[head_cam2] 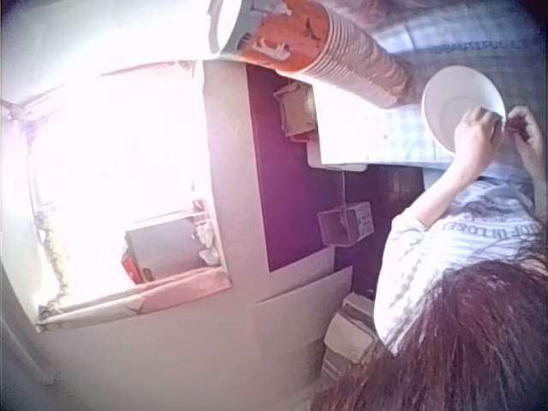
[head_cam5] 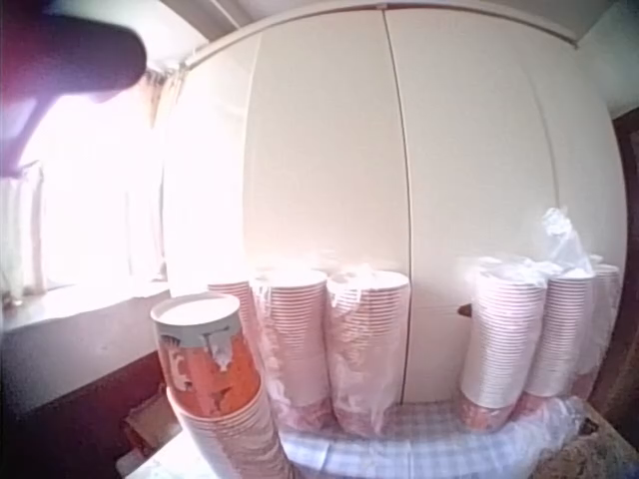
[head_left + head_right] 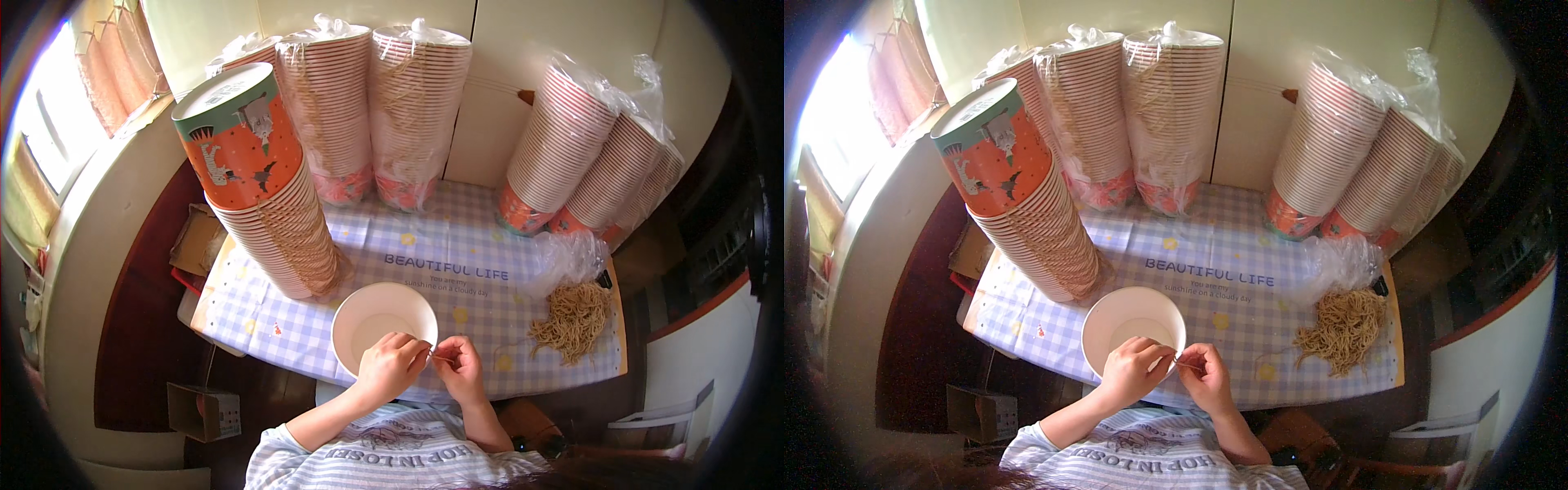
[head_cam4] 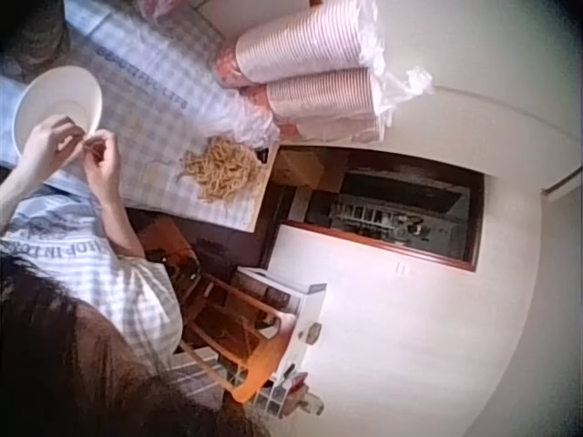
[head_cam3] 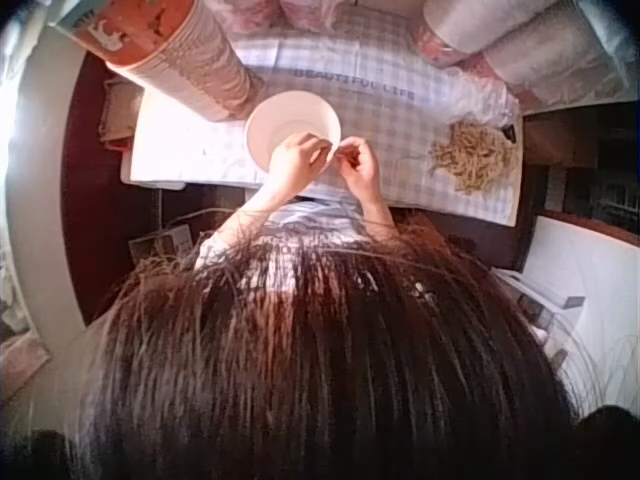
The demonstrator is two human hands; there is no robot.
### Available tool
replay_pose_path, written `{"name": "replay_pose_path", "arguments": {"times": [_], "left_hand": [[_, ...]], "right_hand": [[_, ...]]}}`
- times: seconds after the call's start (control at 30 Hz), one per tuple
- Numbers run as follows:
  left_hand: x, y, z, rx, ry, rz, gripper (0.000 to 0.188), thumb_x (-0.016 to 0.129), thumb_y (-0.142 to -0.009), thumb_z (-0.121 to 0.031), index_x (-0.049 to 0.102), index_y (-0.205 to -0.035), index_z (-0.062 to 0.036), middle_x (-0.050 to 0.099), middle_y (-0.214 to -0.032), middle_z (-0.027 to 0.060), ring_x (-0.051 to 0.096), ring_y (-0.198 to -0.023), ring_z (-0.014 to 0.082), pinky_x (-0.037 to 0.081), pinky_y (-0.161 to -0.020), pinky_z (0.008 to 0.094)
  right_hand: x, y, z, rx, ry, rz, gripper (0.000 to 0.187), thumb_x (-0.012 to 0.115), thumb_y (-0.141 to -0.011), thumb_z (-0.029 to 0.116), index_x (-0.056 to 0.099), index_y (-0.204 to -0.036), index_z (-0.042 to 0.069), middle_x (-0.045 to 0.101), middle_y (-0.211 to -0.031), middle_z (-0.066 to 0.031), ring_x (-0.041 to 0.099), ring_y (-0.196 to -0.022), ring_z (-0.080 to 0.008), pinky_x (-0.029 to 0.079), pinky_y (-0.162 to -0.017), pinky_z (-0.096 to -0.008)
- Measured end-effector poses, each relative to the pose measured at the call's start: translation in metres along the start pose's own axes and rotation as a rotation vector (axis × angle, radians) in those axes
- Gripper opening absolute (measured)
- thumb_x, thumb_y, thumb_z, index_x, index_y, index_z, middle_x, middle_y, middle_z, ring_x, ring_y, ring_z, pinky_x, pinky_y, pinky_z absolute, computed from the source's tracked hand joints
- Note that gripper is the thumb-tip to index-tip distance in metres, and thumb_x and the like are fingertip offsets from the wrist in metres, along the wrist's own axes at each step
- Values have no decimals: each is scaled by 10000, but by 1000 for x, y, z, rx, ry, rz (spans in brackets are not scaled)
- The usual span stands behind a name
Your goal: The recorder is assembling paper buckets by threading and securing string handles through pre-punched holes.
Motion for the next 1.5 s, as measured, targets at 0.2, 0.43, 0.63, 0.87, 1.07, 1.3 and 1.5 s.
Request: {"name": "replay_pose_path", "arguments": {"times": [0.2,0.43,0.63,0.87,1.07,1.3,1.5], "left_hand": [[0,-1,-2,66,-80,-12,78,628,-716,-127,638,-792,-108,591,-744,19,568,-689,191,492,-580,298],[0,0,-5,113,-110,-11,141,635,-700,-111,647,-839,-104,605,-802,7,561,-719,175,495,-596,279],[-2,0,-6,124,-97,23,208,640,-671,-80,648,-879,-85,605,-821,25,561,-741,190,495,-626,296],[-2,0,-7,186,-132,45,237,630,-655,-82,641,-891,-72,585,-841,13,537,-756,185,493,-633,276],[-2,0,-6,186,-124,54,195,633,-646,-84,638,-841,-85,579,-816,14,534,-748,186,494,-622,283],[-3,-1,-5,178,-106,61,146,634,-644,-92,634,-790,-100,574,-779,16,537,-736,196,498,-604,295],[-5,-2,-1,117,-6,119,137,641,-652,-90,641,-788,-98,592,-792,27,549,-750,212,497,-625,320]], "right_hand": [[0,1,-1,-4,7,-2,197,570,-799,-37,485,-960,38,554,-835,-8,537,-748,-49,451,-667,-178],[-2,1,-2,-3,13,1,195,571,-795,-38,489,-955,37,559,-848,-11,541,-755,-51,457,-669,-182],[0,0,1,-18,33,-10,191,575,-790,-40,493,-946,35,560,-842,-10,543,-751,-53,459,-669,-186],[-1,2,1,-20,57,-3,188,571,-788,-51,492,-937,32,560,-843,-14,546,-750,-57,464,-663,-193],[-1,2,1,-56,62,0,188,575,-784,-54,493,-930,31,562,-843,-18,547,-753,-58,468,-663,-196],[-3,2,3,-67,132,-2,181,587,-779,-42,500,-922,27,566,-842,-14,548,-737,-54,465,-648,-192],[-4,1,4,-38,84,2,164,574,-785,-38,505,-920,28,565,-847,-19,545,-743,-50,453,-643,-184]]}}
Point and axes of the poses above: each hand's wrist, its own y-axis away from the middle knuckle, its own x-axis out of the palm, z = x × y, the point moved 2 cm from there along -y, towards the middle knuckle
